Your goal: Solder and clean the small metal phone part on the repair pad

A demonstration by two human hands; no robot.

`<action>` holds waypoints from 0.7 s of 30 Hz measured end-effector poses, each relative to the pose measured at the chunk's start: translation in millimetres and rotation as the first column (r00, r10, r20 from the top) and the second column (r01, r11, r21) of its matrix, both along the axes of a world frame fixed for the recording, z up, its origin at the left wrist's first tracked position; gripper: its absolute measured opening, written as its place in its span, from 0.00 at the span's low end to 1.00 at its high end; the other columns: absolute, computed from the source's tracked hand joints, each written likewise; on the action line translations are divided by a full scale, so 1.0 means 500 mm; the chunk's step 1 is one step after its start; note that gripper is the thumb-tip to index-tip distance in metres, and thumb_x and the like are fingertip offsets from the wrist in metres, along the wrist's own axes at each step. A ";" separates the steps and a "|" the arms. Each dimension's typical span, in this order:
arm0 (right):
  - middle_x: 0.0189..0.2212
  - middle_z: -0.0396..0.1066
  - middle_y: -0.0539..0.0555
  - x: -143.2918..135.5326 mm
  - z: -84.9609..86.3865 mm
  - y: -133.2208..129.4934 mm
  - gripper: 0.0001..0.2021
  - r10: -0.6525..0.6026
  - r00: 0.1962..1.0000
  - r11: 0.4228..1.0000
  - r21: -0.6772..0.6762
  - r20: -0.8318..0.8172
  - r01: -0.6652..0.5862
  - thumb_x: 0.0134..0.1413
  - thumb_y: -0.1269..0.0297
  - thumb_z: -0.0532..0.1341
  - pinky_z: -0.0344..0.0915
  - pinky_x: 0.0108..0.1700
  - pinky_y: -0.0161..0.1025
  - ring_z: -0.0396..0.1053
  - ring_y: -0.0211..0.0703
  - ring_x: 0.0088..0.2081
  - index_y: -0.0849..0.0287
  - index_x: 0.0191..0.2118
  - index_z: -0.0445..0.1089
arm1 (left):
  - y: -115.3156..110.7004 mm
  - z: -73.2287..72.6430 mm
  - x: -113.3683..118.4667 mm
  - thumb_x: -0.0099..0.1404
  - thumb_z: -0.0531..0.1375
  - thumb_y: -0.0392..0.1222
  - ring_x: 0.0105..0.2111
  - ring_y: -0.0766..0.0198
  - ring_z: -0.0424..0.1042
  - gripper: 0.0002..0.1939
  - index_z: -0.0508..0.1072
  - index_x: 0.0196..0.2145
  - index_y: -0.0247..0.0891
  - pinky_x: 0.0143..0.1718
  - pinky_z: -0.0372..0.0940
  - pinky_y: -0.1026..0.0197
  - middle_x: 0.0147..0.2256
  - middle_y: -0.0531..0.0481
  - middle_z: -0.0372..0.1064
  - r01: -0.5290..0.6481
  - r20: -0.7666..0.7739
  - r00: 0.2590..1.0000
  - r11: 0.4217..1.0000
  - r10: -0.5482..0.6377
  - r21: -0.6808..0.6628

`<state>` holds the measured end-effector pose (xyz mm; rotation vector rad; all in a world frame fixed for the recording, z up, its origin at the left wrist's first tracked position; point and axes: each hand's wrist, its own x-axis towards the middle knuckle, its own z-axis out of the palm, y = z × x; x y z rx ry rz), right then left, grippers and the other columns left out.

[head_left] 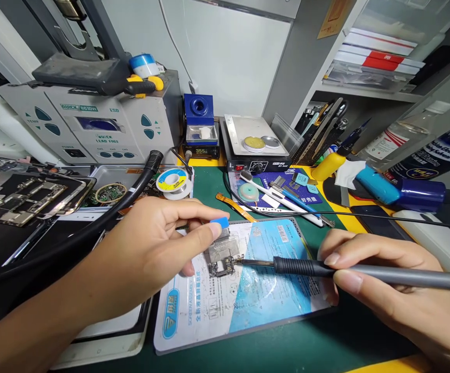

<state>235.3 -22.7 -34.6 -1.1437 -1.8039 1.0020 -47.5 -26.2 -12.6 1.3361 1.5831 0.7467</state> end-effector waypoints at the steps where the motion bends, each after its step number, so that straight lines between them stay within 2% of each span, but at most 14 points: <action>1: 0.27 0.76 0.47 0.000 -0.001 0.000 0.05 0.004 1.000 1.000 -0.002 -0.005 -0.004 0.51 0.63 0.71 0.72 0.22 0.31 0.73 0.39 0.22 0.41 0.30 0.79 | 0.000 -0.001 0.000 0.60 0.66 0.54 0.20 0.66 0.70 0.18 0.82 0.44 0.43 0.22 0.66 0.69 0.17 0.57 0.68 0.000 0.004 1.000 1.000 0.000 0.000; 8: 0.26 0.76 0.49 0.001 0.000 0.001 0.04 -0.012 1.000 1.000 0.007 -0.002 0.012 0.49 0.62 0.71 0.73 0.21 0.34 0.74 0.43 0.22 0.42 0.29 0.79 | 0.001 0.000 0.001 0.59 0.65 0.54 0.20 0.65 0.70 0.19 0.82 0.44 0.43 0.22 0.66 0.68 0.17 0.56 0.68 -0.008 0.007 1.000 1.000 0.008 -0.004; 12: 0.25 0.76 0.48 -0.001 0.004 0.000 0.05 -0.013 1.000 1.000 0.002 0.009 0.013 0.50 0.64 0.71 0.72 0.21 0.32 0.73 0.41 0.21 0.41 0.29 0.79 | 0.002 -0.001 -0.003 0.60 0.65 0.55 0.20 0.65 0.70 0.19 0.82 0.44 0.44 0.23 0.67 0.69 0.18 0.56 0.68 -0.007 -0.009 1.000 1.000 0.007 -0.010; 17: 0.26 0.77 0.49 -0.004 0.003 0.001 0.05 -0.031 1.000 0.999 0.015 0.005 0.031 0.48 0.63 0.72 0.73 0.20 0.35 0.74 0.44 0.21 0.40 0.29 0.80 | 0.007 -0.008 -0.009 0.58 0.66 0.57 0.20 0.63 0.71 0.22 0.82 0.44 0.42 0.22 0.68 0.66 0.19 0.55 0.69 0.042 0.005 0.999 0.999 -0.042 -0.008; 21: 0.26 0.77 0.49 -0.004 0.002 0.002 0.05 -0.037 0.999 0.999 0.017 0.010 0.036 0.48 0.62 0.72 0.73 0.20 0.34 0.75 0.44 0.21 0.40 0.28 0.80 | 0.004 -0.006 -0.003 0.59 0.65 0.56 0.21 0.64 0.70 0.21 0.82 0.45 0.42 0.23 0.68 0.66 0.19 0.55 0.69 -0.008 0.013 1.000 1.000 0.008 0.000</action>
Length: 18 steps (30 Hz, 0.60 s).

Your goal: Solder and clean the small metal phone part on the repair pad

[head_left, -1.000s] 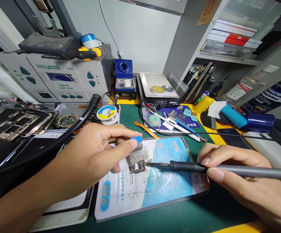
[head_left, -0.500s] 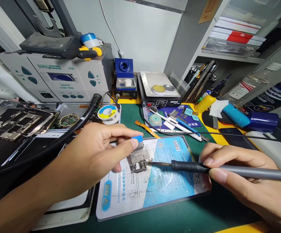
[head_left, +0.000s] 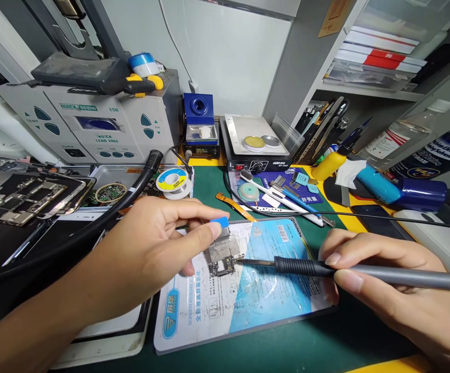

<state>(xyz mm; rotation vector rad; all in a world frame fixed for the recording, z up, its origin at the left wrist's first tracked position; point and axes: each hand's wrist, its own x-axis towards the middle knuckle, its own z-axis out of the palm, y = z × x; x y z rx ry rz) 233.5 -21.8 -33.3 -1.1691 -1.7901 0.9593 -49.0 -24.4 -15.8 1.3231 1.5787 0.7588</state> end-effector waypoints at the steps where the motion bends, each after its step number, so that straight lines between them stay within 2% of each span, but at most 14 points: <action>1: 0.26 0.78 0.49 0.000 0.000 0.000 0.05 0.002 1.000 1.000 -0.002 0.000 -0.002 0.48 0.62 0.72 0.73 0.20 0.34 0.75 0.44 0.21 0.40 0.29 0.80 | -0.001 0.001 0.002 0.59 0.65 0.56 0.21 0.64 0.70 0.21 0.82 0.45 0.42 0.23 0.68 0.66 0.19 0.55 0.69 -0.003 0.002 1.000 1.000 0.003 -0.001; 7: 0.25 0.77 0.49 -0.002 0.004 0.000 0.05 -0.003 1.000 1.000 0.024 0.020 0.003 0.48 0.63 0.72 0.73 0.22 0.33 0.75 0.43 0.23 0.42 0.27 0.79 | -0.001 0.003 0.002 0.59 0.65 0.55 0.20 0.63 0.70 0.20 0.82 0.44 0.42 0.23 0.67 0.66 0.18 0.55 0.68 -0.006 -0.009 1.000 1.000 0.006 -0.004; 11: 0.25 0.77 0.50 -0.002 0.004 0.001 0.05 -0.006 1.000 1.000 0.031 0.017 0.006 0.47 0.63 0.72 0.73 0.21 0.34 0.75 0.44 0.22 0.42 0.27 0.80 | 0.002 0.000 -0.003 0.58 0.65 0.57 0.20 0.63 0.70 0.22 0.82 0.44 0.42 0.21 0.66 0.66 0.17 0.55 0.68 0.037 -0.011 0.999 0.999 -0.037 -0.007; 18: 0.27 0.78 0.49 -0.002 0.001 0.002 0.06 -0.002 1.000 1.000 0.028 0.014 0.001 0.48 0.64 0.72 0.75 0.23 0.33 0.76 0.44 0.24 0.40 0.29 0.81 | -0.003 0.004 0.004 0.60 0.66 0.54 0.20 0.66 0.70 0.17 0.83 0.43 0.44 0.22 0.66 0.69 0.17 0.57 0.68 -0.006 -0.019 1.000 1.000 0.006 -0.003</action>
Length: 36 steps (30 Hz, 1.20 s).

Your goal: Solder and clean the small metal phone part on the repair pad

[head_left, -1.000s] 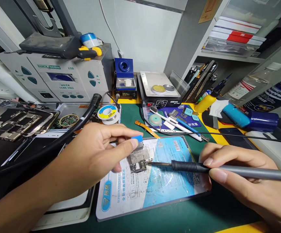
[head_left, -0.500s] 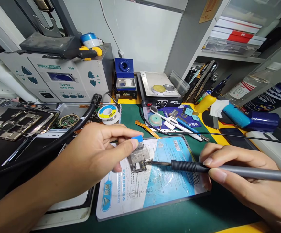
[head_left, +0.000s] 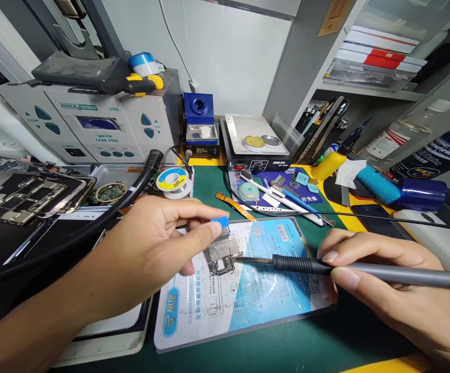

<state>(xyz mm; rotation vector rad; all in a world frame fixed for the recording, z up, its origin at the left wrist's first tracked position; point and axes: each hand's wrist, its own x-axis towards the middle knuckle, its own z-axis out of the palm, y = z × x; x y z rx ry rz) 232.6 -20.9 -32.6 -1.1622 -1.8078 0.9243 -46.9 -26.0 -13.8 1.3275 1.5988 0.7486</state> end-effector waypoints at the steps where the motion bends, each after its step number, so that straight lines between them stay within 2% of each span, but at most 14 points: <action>1: 0.27 0.78 0.49 0.001 -0.001 -0.001 0.06 0.001 1.000 1.000 -0.011 -0.008 -0.001 0.48 0.64 0.72 0.75 0.23 0.33 0.76 0.43 0.23 0.41 0.29 0.81 | 0.000 0.001 0.001 0.60 0.66 0.54 0.20 0.66 0.70 0.17 0.83 0.43 0.45 0.22 0.66 0.69 0.17 0.57 0.68 -0.001 0.001 1.000 1.000 0.001 0.001; 3: 0.26 0.78 0.49 0.003 -0.005 -0.003 0.04 -0.010 0.998 0.998 -0.070 -0.063 0.005 0.49 0.63 0.72 0.74 0.22 0.34 0.75 0.43 0.21 0.43 0.28 0.81 | 0.000 0.002 0.001 0.60 0.66 0.53 0.19 0.67 0.70 0.16 0.83 0.42 0.45 0.22 0.66 0.70 0.17 0.58 0.68 0.000 0.004 1.000 1.000 0.000 0.003; 7: 0.20 0.75 0.50 0.005 -0.011 -0.005 0.02 -0.089 0.957 0.955 -0.296 -0.275 0.004 0.53 0.60 0.70 0.72 0.20 0.34 0.73 0.43 0.17 0.48 0.31 0.79 | 0.001 0.004 0.001 0.61 0.66 0.52 0.19 0.67 0.70 0.15 0.83 0.42 0.45 0.22 0.66 0.70 0.16 0.58 0.68 0.008 -0.005 1.000 1.000 -0.008 0.010; 13: 0.21 0.76 0.52 0.000 -0.014 0.007 0.04 -0.075 0.885 0.876 -0.454 -0.460 -0.161 0.53 0.61 0.70 0.70 0.17 0.31 0.74 0.42 0.16 0.52 0.35 0.81 | 0.002 0.005 -0.001 0.61 0.66 0.54 0.19 0.68 0.71 0.16 0.83 0.42 0.45 0.22 0.64 0.72 0.17 0.58 0.69 0.023 -0.028 0.999 1.000 -0.023 0.005; 17: 0.21 0.77 0.52 -0.002 -0.020 0.011 0.04 -0.089 0.879 0.849 -0.497 -0.468 -0.179 0.50 0.65 0.72 0.69 0.15 0.30 0.73 0.41 0.15 0.52 0.35 0.81 | 0.002 0.006 -0.002 0.62 0.65 0.52 0.20 0.68 0.71 0.15 0.82 0.43 0.44 0.22 0.65 0.72 0.17 0.58 0.69 0.035 -0.027 0.999 0.999 -0.035 0.004; 22: 0.20 0.76 0.52 0.001 -0.026 0.008 0.04 -0.150 0.885 0.826 -0.548 -0.441 -0.133 0.50 0.62 0.73 0.68 0.12 0.30 0.72 0.42 0.14 0.54 0.32 0.80 | 0.002 0.005 -0.003 0.62 0.65 0.50 0.20 0.69 0.71 0.13 0.82 0.42 0.44 0.22 0.65 0.73 0.18 0.59 0.70 0.036 -0.010 0.999 0.999 -0.036 0.013; 29: 0.20 0.76 0.51 0.001 -0.027 0.008 0.06 -0.165 0.880 0.795 -0.588 -0.445 -0.148 0.50 0.59 0.72 0.65 0.11 0.28 0.72 0.42 0.14 0.54 0.32 0.79 | 0.000 -0.001 -0.006 0.63 0.65 0.51 0.19 0.70 0.71 0.14 0.82 0.43 0.44 0.22 0.64 0.73 0.18 0.59 0.71 0.045 0.023 0.999 0.998 -0.046 0.040; 36: 0.21 0.77 0.52 -0.011 -0.025 0.014 0.06 -0.177 0.878 0.797 -0.588 -0.444 -0.136 0.51 0.60 0.72 0.66 0.12 0.27 0.73 0.41 0.15 0.56 0.32 0.79 | 0.000 -0.003 -0.009 0.63 0.64 0.49 0.19 0.70 0.71 0.13 0.83 0.43 0.44 0.21 0.64 0.73 0.19 0.58 0.72 0.060 0.048 0.997 0.997 -0.062 0.057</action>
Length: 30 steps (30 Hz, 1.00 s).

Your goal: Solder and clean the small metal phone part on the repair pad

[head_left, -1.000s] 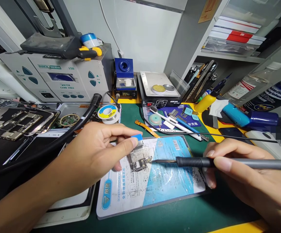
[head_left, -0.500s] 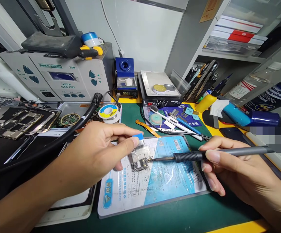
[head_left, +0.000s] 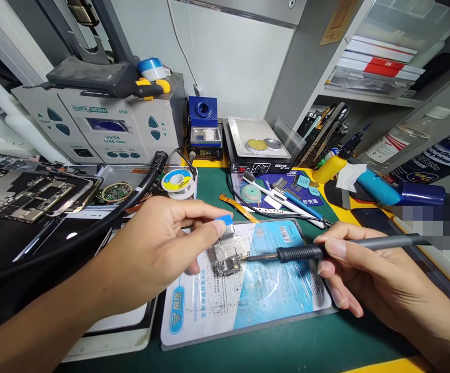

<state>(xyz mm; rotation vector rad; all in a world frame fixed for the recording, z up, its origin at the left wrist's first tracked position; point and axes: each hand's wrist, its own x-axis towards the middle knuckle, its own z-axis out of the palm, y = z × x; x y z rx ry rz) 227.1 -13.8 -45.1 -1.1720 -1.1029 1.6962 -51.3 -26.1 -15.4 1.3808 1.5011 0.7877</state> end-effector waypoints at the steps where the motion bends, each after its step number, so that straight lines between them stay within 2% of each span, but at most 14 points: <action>1: 0.21 0.77 0.52 -0.001 0.000 0.000 0.06 0.000 1.000 1.000 0.001 -0.002 0.000 0.51 0.61 0.72 0.66 0.12 0.27 0.73 0.41 0.15 0.57 0.32 0.79 | -0.001 0.000 0.000 0.64 0.64 0.49 0.19 0.70 0.71 0.13 0.83 0.43 0.44 0.21 0.64 0.73 0.19 0.58 0.72 0.001 0.004 1.000 1.000 -0.001 0.001; 14: 0.20 0.76 0.52 0.007 -0.003 -0.004 0.06 -0.001 1.000 1.000 -0.009 -0.004 0.001 0.51 0.60 0.72 0.65 0.12 0.27 0.73 0.41 0.15 0.56 0.32 0.79 | -0.001 -0.003 -0.001 0.64 0.64 0.50 0.19 0.69 0.71 0.14 0.83 0.44 0.44 0.21 0.65 0.72 0.19 0.58 0.72 -0.003 0.002 1.000 1.000 0.003 0.015; 25: 0.19 0.76 0.53 0.010 -0.005 -0.005 0.08 -0.007 0.999 1.000 0.008 0.043 0.007 0.46 0.59 0.74 0.64 0.10 0.29 0.73 0.45 0.15 0.54 0.32 0.80 | -0.001 -0.004 -0.001 0.63 0.64 0.50 0.19 0.69 0.71 0.14 0.83 0.43 0.44 0.21 0.65 0.72 0.21 0.57 0.73 -0.002 0.001 1.000 1.000 0.002 0.007; 30: 0.19 0.75 0.53 0.003 0.005 -0.008 0.09 -0.034 0.999 0.999 -0.015 0.038 0.034 0.45 0.60 0.75 0.65 0.11 0.29 0.73 0.44 0.15 0.57 0.31 0.79 | 0.000 -0.003 0.000 0.63 0.64 0.51 0.18 0.68 0.71 0.15 0.83 0.42 0.43 0.20 0.65 0.70 0.19 0.56 0.72 0.006 0.003 1.000 1.000 -0.006 0.007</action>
